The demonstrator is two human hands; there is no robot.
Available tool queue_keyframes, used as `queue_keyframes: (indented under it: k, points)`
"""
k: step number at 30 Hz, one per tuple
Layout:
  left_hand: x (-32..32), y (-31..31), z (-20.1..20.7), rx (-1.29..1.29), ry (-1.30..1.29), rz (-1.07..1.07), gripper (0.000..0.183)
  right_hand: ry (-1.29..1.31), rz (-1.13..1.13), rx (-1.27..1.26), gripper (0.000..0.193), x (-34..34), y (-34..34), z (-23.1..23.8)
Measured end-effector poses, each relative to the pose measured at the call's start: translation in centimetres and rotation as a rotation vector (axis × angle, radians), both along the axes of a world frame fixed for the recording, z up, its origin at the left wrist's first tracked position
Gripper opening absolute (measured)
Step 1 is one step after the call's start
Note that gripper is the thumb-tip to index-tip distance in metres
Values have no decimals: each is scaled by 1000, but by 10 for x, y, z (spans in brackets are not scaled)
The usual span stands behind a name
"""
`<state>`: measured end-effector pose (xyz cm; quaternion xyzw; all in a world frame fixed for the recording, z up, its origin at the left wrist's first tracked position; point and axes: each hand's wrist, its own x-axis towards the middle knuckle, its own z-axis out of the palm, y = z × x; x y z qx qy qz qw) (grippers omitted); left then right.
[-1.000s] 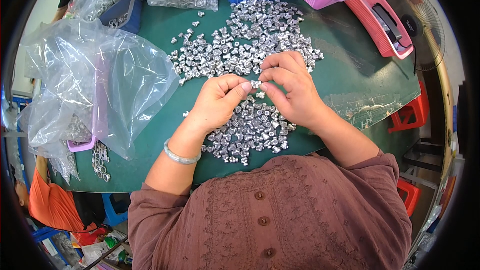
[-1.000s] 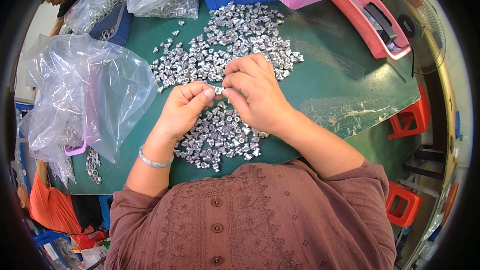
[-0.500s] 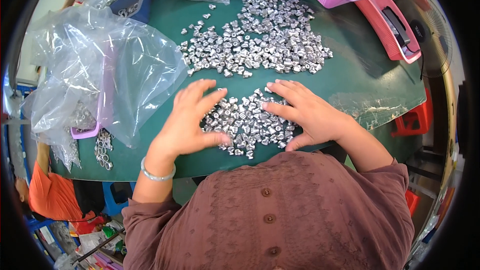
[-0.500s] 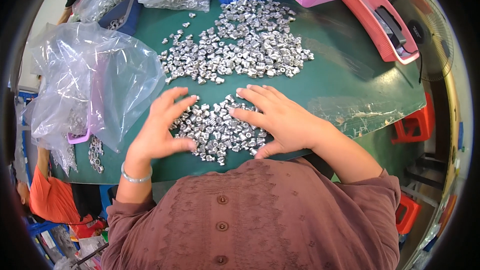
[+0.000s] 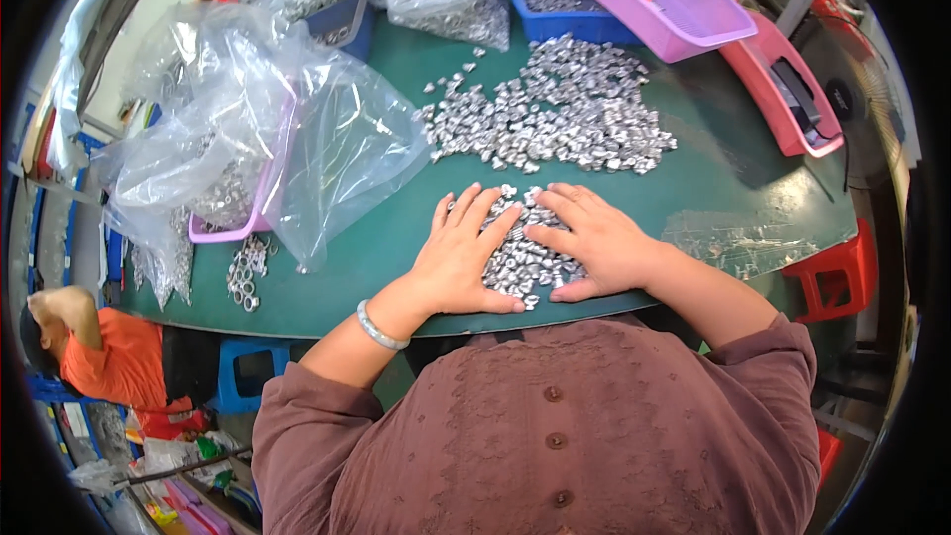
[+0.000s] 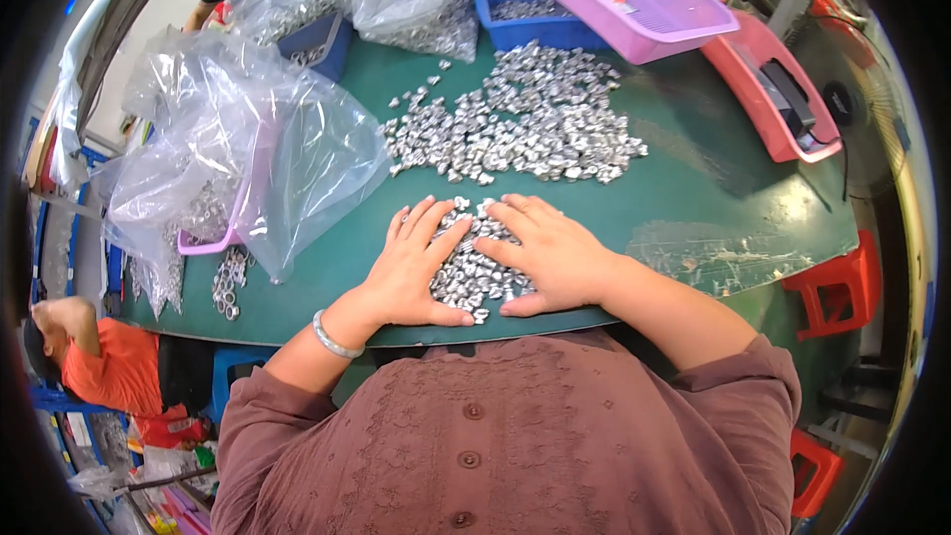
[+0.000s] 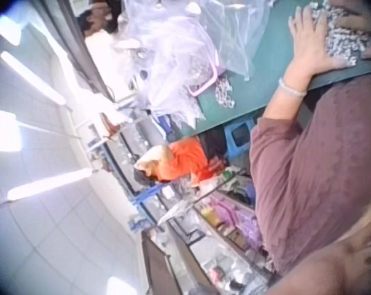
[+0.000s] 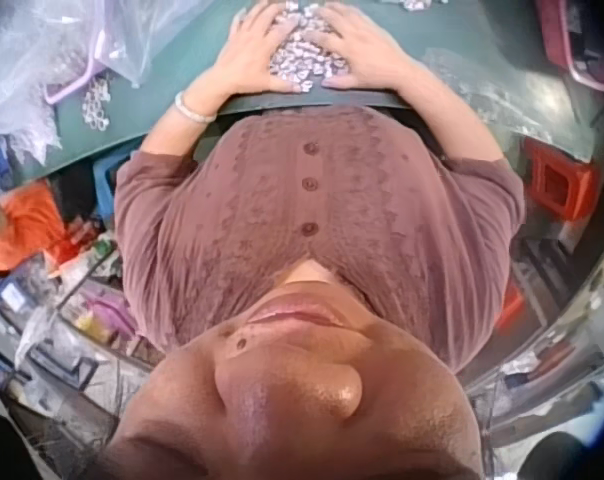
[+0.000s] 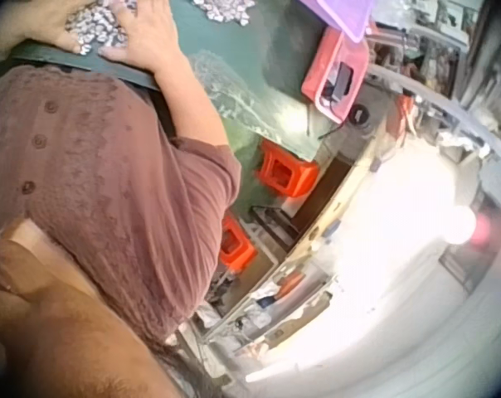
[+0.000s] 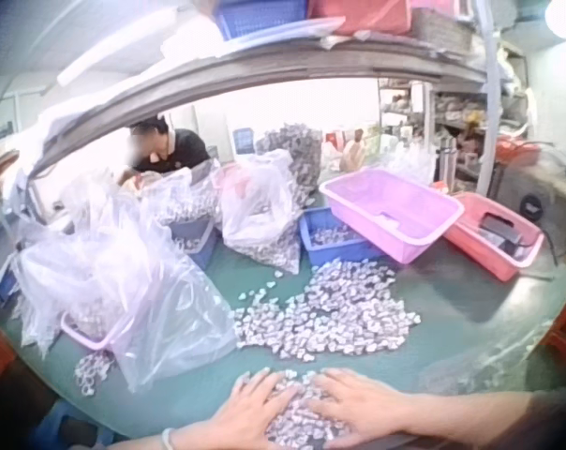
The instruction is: The person fits small metal parts together by hand from a pile on the table, sweeps the assembled parts into a purple basket, picks up a phone from a pink basket, and fits more metal parts together by hand.
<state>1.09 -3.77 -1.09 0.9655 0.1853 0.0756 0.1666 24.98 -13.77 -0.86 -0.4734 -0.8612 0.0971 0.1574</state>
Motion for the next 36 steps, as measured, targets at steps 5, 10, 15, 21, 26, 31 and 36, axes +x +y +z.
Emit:
queue_keyframes:
  k: [5,10,15,21,26,31,36]
  points:
    - [-5,-1,1,-7,51,18,112,42,-26,90,79,13,9,20]
    - [-15,-4,11,86,64,126,118,-122,-735,777,70,88,58,69]
    - [-12,-7,19,0,-230,226,101,-397,-972,421,20,168,82,75]
    - [-28,-37,21,-415,-638,329,91,18,-597,854,9,131,60,85]
    - [-29,-83,53,-1126,-1111,485,96,138,-62,868,15,21,-11,97]
    - [-92,-115,55,-1306,-1536,401,75,240,384,671,19,-63,-36,58]
    - [-178,-175,43,-1014,-1763,875,59,265,646,646,25,-123,-44,30]
